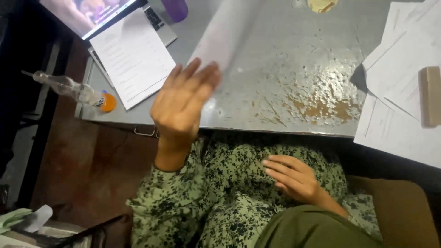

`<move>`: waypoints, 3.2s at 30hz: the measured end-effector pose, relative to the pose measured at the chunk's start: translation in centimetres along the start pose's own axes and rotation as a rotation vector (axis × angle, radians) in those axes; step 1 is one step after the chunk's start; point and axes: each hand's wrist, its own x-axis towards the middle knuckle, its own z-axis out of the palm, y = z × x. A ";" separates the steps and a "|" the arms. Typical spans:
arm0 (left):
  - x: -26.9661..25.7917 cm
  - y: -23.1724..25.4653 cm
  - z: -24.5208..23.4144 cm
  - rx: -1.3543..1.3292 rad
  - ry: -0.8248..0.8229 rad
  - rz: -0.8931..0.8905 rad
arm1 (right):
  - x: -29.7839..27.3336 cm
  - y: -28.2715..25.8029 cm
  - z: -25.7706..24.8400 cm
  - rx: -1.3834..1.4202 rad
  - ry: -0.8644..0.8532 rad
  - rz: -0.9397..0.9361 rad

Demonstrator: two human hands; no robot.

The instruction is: Sort and organize stacks of printed papers on a desk

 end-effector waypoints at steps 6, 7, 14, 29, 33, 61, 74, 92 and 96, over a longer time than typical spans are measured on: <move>-3.6 3.4 4.2 -0.275 -0.273 0.215 | -3.5 -2.9 -3.5 -0.361 -0.057 0.026; -5.8 3.7 5.5 -0.279 -0.274 0.221 | -4.1 -0.7 -1.8 -0.365 -0.052 0.030; -19.9 6.7 10.6 -0.444 -0.303 0.011 | -3.5 7.4 4.2 -0.502 -0.054 0.091; -24.5 11.9 8.5 -1.373 -0.274 -1.702 | -3.7 7.9 5.1 -0.542 -0.234 0.314; -22.4 11.7 9.3 -1.424 -0.181 -1.777 | -3.9 7.9 5.2 -0.522 -0.236 0.352; -20.9 12.1 10.1 -1.063 -0.047 -1.729 | -5.2 11.1 5.5 -0.595 -0.250 0.305; -20.7 12.1 12.4 -1.168 0.149 -1.941 | -4.3 12.7 8.7 -0.468 -0.086 0.180; -20.9 14.0 13.5 -1.351 -0.029 -2.118 | -2.4 10.5 8.0 -0.624 0.000 0.305; -19.4 13.7 12.3 -1.373 -0.001 -2.117 | -3.4 10.6 8.4 -0.635 0.045 0.297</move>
